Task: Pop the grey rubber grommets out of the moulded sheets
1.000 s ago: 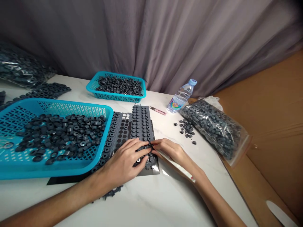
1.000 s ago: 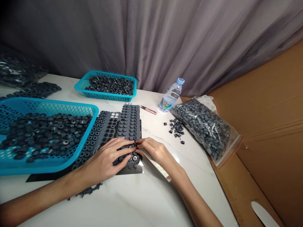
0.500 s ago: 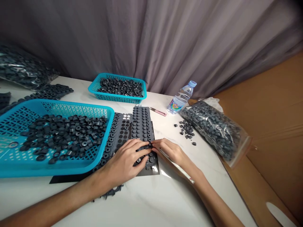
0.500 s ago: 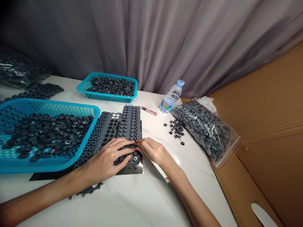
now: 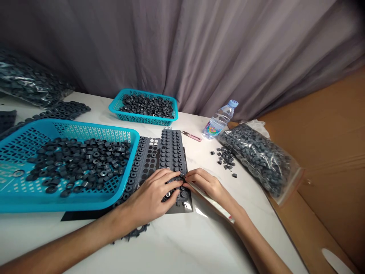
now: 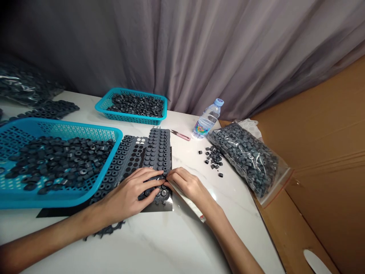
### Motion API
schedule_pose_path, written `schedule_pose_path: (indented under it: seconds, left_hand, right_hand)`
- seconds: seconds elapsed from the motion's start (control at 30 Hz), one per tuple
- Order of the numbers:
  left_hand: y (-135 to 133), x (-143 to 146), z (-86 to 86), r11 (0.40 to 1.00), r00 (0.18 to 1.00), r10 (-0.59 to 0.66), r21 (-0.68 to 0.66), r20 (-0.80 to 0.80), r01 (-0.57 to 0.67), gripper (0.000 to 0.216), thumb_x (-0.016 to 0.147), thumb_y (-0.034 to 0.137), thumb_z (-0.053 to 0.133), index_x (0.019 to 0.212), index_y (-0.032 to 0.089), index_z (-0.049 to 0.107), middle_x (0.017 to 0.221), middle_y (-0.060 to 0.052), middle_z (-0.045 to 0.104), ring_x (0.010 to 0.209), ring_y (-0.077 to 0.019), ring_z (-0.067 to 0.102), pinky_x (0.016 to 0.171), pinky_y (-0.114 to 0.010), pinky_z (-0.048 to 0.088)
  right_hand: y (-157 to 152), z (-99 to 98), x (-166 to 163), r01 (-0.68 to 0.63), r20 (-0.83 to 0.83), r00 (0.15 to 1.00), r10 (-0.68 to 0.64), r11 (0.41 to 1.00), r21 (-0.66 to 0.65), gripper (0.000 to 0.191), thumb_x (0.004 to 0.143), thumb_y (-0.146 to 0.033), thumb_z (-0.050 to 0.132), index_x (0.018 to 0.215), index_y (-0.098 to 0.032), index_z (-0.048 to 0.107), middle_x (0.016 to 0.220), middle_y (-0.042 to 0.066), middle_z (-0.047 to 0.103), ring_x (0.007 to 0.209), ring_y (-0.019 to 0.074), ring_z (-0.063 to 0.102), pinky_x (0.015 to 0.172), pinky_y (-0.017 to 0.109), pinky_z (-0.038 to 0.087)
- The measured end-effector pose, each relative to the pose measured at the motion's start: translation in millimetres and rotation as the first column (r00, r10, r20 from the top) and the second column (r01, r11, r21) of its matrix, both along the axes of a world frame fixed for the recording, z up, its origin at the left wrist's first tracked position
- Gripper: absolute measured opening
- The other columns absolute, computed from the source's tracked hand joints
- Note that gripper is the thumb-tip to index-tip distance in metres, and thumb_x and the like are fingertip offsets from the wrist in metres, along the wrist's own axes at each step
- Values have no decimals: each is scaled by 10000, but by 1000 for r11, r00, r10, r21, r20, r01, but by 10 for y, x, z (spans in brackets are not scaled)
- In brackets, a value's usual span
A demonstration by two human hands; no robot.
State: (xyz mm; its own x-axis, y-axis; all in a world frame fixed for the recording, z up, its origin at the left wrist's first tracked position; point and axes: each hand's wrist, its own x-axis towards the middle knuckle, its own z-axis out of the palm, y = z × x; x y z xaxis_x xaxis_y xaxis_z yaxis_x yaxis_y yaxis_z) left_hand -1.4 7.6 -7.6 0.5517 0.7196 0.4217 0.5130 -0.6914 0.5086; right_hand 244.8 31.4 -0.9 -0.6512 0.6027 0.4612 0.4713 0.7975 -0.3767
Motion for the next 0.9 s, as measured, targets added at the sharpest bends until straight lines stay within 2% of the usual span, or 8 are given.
schedule_pose_path:
  seconds: [0.13,0.3,0.67,0.9]
  left_hand:
    - [4,3,39,999,1000,-8,-46,-6,7,254,982,195,584,1192,216,725,1348,-81,687,1255,-276,591,1089,-502,500]
    - [23,-2,54,997,1000,6,-82,7,-5,244,951,186,614,1161,243,724,1317,-66,695,1233,-268,610,1093,-492,493]
    - [31,-3,42,985,1000,4,-171,1,-4,232,966,211,597,1167,266,699,1338,-41,659,1274,-254,576,1131,-491,452]
    - [15,-16,73,989,1000,4,-148,-15,-6,241,966,200,597,1182,260,688,1344,-56,654,1262,-259,581,1111,-481,472]
  right_hand:
    - [-4,9,8,-11,4,1000,11,998,-70,44,1040,-227,588,1057,-205,621,990,87,688,901,195,703,802,307,615]
    - [0,14,11,-7,7,1000,8,996,-85,74,1052,-263,570,1041,-208,617,984,86,683,900,197,704,805,310,616]
    - [11,-59,11,6,52,999,-5,1000,-12,81,1050,-269,577,1082,-198,597,968,82,663,874,193,699,777,288,610]
    - [-42,-54,-7,49,119,992,-48,999,-6,134,1052,-234,561,1180,-199,579,1038,97,663,914,210,705,779,309,630]
